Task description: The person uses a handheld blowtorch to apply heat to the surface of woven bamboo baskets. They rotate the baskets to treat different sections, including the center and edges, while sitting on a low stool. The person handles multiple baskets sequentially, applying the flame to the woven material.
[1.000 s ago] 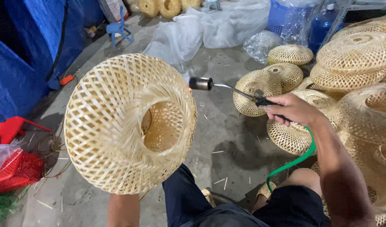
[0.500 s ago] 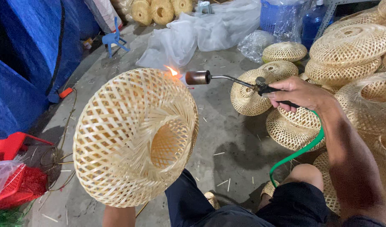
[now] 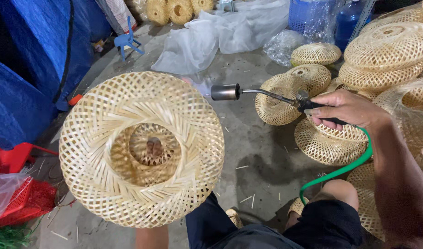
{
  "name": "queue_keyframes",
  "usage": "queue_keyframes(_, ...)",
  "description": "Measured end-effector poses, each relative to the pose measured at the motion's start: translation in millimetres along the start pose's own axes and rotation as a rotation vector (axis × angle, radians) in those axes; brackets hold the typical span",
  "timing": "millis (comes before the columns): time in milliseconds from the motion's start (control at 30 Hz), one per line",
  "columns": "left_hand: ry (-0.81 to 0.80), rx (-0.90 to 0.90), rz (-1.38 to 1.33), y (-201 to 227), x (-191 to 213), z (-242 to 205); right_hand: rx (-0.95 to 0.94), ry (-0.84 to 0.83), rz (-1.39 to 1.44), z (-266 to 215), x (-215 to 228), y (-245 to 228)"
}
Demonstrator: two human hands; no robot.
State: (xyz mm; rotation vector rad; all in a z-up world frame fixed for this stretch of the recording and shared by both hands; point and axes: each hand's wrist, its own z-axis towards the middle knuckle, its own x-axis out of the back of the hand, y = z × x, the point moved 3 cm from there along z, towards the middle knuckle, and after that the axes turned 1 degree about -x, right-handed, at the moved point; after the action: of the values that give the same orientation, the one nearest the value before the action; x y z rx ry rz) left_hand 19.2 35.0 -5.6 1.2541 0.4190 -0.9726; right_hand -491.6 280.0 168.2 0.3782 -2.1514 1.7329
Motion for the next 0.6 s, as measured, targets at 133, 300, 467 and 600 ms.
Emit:
queue_keyframes(133, 0.007, 0.018, -0.033, -13.0, -1.3, -0.2, 0.097, -0.029, 0.126, 0.5, 2.1, 2.5)
queue_keyframes(300, -0.003, 0.015, -0.083, -25.3, -9.6, 12.8, 0.033, -0.041, 0.058, -1.7, -1.3, 14.4)
queue_keyframes(467, 0.006, 0.012, -0.135, -35.3, -15.3, 22.9, -0.076, 0.005, 0.046, -4.5, -8.0, 32.0)
queue_keyframes(600, 0.041, -0.010, -0.185, -36.8, -16.7, 23.3, -0.096, -0.013, 0.034, -3.1, -17.5, 47.9)
